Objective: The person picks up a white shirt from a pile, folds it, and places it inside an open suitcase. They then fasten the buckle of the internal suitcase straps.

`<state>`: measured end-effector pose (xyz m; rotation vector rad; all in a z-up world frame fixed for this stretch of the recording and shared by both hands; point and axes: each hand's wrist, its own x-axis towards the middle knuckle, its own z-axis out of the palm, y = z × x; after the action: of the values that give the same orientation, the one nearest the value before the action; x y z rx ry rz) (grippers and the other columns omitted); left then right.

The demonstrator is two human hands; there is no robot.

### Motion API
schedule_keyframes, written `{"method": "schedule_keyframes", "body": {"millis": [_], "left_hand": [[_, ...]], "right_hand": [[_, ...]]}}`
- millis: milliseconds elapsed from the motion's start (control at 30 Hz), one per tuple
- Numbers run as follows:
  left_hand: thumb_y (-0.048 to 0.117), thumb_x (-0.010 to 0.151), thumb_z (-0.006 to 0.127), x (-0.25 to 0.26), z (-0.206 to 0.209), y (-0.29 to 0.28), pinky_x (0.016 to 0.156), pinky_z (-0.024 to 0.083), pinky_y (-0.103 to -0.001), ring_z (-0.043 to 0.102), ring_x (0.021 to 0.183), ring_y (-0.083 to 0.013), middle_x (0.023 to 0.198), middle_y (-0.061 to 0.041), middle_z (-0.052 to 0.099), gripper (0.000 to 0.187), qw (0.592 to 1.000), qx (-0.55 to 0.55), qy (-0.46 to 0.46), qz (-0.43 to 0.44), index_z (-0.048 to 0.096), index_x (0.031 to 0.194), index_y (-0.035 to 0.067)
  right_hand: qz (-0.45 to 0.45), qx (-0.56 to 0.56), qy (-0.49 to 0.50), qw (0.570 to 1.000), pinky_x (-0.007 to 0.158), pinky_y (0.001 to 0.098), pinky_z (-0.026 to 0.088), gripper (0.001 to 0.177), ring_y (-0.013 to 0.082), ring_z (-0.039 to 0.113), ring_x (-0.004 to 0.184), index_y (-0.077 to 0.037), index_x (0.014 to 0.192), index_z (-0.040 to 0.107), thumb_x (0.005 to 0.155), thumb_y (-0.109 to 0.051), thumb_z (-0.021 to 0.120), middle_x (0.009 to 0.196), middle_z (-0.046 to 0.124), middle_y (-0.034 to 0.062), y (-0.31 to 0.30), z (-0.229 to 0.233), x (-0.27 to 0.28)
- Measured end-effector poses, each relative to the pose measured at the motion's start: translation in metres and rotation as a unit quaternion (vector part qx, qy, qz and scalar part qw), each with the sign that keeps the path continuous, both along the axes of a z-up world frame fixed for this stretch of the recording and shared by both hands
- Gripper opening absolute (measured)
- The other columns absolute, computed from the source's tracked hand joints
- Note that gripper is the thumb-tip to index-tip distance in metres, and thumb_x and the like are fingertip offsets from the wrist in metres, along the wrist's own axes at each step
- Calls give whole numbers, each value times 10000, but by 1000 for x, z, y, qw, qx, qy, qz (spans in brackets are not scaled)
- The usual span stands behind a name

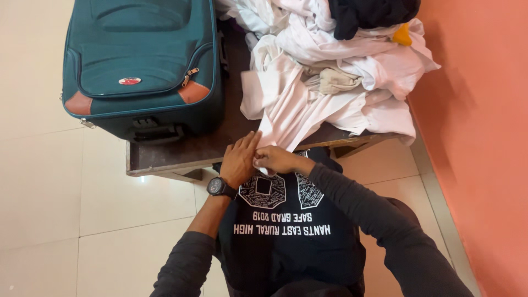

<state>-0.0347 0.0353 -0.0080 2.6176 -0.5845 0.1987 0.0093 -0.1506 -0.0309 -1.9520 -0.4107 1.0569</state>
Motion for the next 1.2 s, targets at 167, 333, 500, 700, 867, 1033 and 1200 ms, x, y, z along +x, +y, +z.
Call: {"method": "schedule_keyframes", "body": {"millis": [167,333,500,700,867,1033,1200], "left_hand": [[126,842,653,8,-8,5,912,491,-454,631,1202,-274,1295,-45,684,201,1000,8,-19,-14,702,1037,109],[128,821,679,6,10,2,875,495,-448,659,1076,-300,1218,-67,701,145,995,-58,-53,-66,700,961,95],[100,854,698,0,37,-6,832,510,-431,654,967,-308,1254,-131,683,140,981,-126,-123,-85,620,946,30],[127,877,714,0,40,-8,835,529,-426,668,999,-319,1290,-132,665,219,987,-123,-97,-23,635,1054,25],[88,762,682,5,37,-7,866,525,-442,620,1073,-427,1359,-267,558,618,976,-166,-137,23,558,1343,-84],[64,876,686,4,4,6,853,535,-422,660,1027,-390,1302,-239,612,452,983,-179,47,23,595,1318,40],[66,875,689,11,-8,17,843,536,-412,668,1004,-379,1218,-223,636,401,959,-279,15,43,601,1266,43]], "right_hand": [[-128,-145,-259,946,714,392,575,385,240,710,767,-68,1069,698,829,-360,773,850,733,107,-11,30,30],[-222,-260,-495,799,898,564,504,762,461,560,1181,10,1394,503,795,-344,815,1241,591,308,-51,39,74],[-215,-344,-302,863,950,544,477,761,491,527,1186,-14,1420,440,807,-279,805,1306,537,342,-80,3,75],[-332,-20,-163,929,658,364,641,545,235,747,775,23,1466,539,975,-203,606,1269,746,260,-91,-58,66],[-50,93,-325,940,843,394,594,527,296,707,996,49,1456,463,1062,-250,645,1335,639,286,-33,-38,-39],[157,80,-126,976,782,315,619,377,184,747,834,-48,1229,674,998,-336,597,1040,774,146,-3,50,-73],[-128,-163,-179,962,814,388,590,362,298,728,897,-184,1304,670,1030,-343,495,1051,775,122,-20,87,-23]]}}
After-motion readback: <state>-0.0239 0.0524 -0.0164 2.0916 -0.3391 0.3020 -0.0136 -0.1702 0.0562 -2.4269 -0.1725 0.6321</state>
